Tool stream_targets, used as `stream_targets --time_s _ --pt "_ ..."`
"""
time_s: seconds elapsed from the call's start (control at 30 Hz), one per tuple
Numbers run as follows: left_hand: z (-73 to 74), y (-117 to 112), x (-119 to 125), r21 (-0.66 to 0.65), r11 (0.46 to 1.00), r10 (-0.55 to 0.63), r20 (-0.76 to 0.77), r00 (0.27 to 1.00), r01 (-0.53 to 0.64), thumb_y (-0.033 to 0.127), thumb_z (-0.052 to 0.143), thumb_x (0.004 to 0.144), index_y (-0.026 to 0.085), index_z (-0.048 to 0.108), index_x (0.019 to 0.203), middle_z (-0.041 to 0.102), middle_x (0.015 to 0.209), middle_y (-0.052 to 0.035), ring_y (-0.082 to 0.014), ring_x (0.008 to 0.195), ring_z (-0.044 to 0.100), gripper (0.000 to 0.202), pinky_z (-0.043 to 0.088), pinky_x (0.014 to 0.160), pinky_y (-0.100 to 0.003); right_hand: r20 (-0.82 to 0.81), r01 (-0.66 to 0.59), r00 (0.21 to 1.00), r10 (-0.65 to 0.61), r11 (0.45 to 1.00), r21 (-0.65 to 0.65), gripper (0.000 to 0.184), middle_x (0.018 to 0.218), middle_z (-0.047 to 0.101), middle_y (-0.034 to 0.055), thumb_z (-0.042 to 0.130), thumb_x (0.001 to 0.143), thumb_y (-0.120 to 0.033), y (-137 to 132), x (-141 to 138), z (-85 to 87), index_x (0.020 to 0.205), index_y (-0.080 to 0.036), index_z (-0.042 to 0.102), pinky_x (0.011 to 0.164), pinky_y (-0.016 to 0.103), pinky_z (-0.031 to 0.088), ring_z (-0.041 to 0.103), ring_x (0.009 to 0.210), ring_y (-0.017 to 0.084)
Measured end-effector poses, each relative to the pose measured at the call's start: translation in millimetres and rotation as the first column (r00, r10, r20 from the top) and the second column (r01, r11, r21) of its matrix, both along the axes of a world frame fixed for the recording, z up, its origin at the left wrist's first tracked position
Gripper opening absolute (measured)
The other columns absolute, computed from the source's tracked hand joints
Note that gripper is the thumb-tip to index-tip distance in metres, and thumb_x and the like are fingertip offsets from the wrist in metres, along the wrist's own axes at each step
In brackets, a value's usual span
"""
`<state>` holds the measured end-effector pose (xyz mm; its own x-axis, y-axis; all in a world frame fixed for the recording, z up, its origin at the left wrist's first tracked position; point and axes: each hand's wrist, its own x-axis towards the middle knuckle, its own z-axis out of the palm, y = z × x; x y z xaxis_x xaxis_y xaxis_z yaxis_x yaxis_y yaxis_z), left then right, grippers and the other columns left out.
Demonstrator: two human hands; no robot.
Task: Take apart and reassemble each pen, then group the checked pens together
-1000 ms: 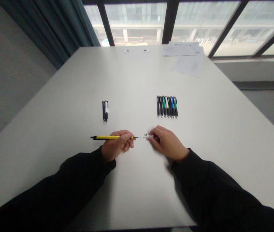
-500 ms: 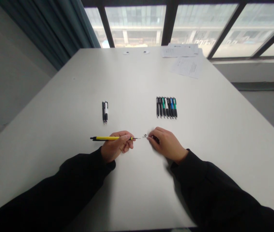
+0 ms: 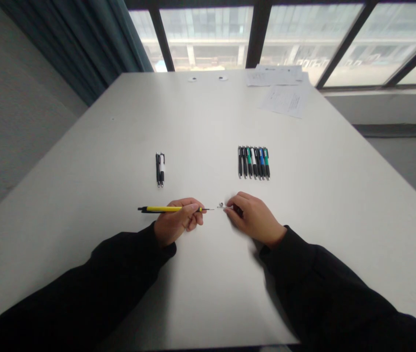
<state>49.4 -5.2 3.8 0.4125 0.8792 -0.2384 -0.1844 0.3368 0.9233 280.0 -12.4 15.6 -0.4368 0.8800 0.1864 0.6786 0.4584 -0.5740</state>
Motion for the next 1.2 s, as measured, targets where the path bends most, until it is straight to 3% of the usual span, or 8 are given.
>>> stream_targets --time_s 0.17,0.3,0.4,0.67,0.93,1.2 --pt "-0.8 0 -1 0.014 0.999 -0.049 -0.01 0.999 0.049 0.037 0.059 0.084 0.011 0.067 0.081 0.067 0.061 -0.003 -0.0052 0.04 0.046 0.027 0.031 0.039 -0.018 -0.185 0.01 0.983 0.0 0.998 0.055 0.007 0.076 0.056 0.0019 0.063 0.09 -0.025 -8 -4 4.6 0.092 -0.018 0.063 0.057 0.027 0.041 0.05 0.061 0.013" --pt "0.5 -1 -2 0.045 0.984 -0.173 -0.032 0.984 0.175 0.04 0.061 0.085 0.011 0.067 0.083 0.069 0.065 -0.0051 -0.0068 0.042 0.05 0.03 0.034 0.04 -0.019 -0.301 -0.112 0.945 0.125 0.992 0.06 0.013 0.083 0.059 0.0032 0.062 0.09 -0.019 -16 -12 11.2 0.103 -0.019 0.063 0.056 0.026 0.043 0.05 0.061 0.011" --pt "2.0 -1 -2 0.05 0.985 -0.164 -0.02 0.986 0.165 0.04 0.061 0.085 0.01 0.066 0.084 0.069 0.065 -0.0051 -0.0066 0.042 0.05 0.03 0.034 0.04 -0.019 -0.324 -0.188 0.927 0.191 0.981 0.041 0.017 0.084 0.059 0.0037 0.056 0.09 -0.014 -19 -14 14.5 0.104 -0.019 0.063 0.058 0.027 0.045 0.052 0.062 0.012" --pt "5.6 -2 -2 0.04 0.986 -0.163 -0.051 0.985 0.165 0.041 0.062 0.083 0.011 0.066 0.083 0.069 0.065 -0.0057 -0.0071 0.042 0.05 0.03 0.034 0.041 -0.02 -0.316 -0.135 0.94 0.126 0.991 -0.005 0.009 0.077 0.059 0.0037 0.058 0.092 -0.024 -20 -19 17.2 0.095 -0.019 0.065 0.056 0.027 0.044 0.051 0.061 0.012" --pt "9.7 0 1 -0.064 0.997 0.036 -0.028 0.999 -0.038 0.038 0.062 0.078 0.011 0.065 0.073 0.063 0.055 -0.0027 -0.006 0.039 0.044 0.027 0.027 0.039 -0.019 -0.3 -0.114 0.953 0.04 0.965 -0.235 0.019 0.063 0.055 0.0003 0.062 0.087 -0.028 4 23 18.2 0.072 -0.017 0.061 0.052 0.025 0.037 0.046 0.057 0.012" --pt "10.6 1 1 -0.11 0.984 0.141 -0.013 0.99 -0.142 0.039 0.063 0.076 0.01 0.064 0.069 0.059 0.05 -0.002 -0.0057 0.036 0.042 0.03 0.023 0.038 -0.019 -0.195 -0.143 0.977 0.09 0.949 -0.281 0.017 0.069 0.063 0.0029 0.062 0.086 -0.026 9 37 12.3 0.071 -0.017 0.059 0.059 0.027 0.042 0.054 0.062 0.014"
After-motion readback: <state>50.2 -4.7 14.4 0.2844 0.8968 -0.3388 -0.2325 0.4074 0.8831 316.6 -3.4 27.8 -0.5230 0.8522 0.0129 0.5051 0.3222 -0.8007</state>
